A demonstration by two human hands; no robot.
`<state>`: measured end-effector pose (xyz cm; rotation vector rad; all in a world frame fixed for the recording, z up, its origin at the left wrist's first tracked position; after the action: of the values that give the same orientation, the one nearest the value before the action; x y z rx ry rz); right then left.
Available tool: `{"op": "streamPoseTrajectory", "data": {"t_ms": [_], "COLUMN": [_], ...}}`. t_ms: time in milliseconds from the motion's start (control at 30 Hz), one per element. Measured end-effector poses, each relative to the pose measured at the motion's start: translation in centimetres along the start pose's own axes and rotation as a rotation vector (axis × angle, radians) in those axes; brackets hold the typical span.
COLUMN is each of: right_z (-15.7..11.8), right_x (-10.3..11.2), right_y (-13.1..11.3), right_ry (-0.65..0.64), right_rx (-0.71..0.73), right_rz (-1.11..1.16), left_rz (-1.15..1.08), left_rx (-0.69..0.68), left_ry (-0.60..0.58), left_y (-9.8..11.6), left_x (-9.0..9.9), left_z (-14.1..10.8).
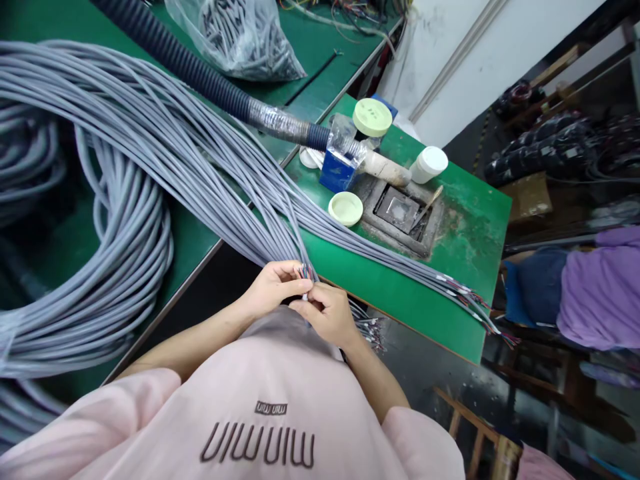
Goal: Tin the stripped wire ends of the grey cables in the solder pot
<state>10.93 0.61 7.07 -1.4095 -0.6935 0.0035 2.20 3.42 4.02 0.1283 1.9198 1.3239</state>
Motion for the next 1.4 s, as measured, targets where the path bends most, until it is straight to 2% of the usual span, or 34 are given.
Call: {"op": "streamPoseTrajectory", "data": {"t_ms": [467,1100,1400], "right_z": [-0.5,-1.1,-1.9], "right_x": [0.3,0.9,1.1], "right_y": [0.3,0.7,1.1], "right_ry": [0.000,0.031,0.060], "right_rx": [-0.045,-0.034,-0.060], "right_rz": [0.038,0.085,0.156], "left_rz": [-0.048,-0.112,-0.182], "left_rx": [0.032,0.004,0.000], "left_ry": [0.032,-0.022,-0.061], "left_y": [-0.6,-1.6,-1.8], "left_x": [-0.4,-0.7,-1.6], "left_z": [0.3,0.6,1.1]}}
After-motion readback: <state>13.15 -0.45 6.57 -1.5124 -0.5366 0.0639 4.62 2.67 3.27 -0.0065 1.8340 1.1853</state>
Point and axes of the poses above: each hand's wrist, its own z-axis towards the middle knuckle, its own x-axis out of the back of the hand, y = z × x, the point moved 8 cm from there along z, towards the middle knuckle, and after that the axes turned 12 degrees about -y, right-handed, at the moved point
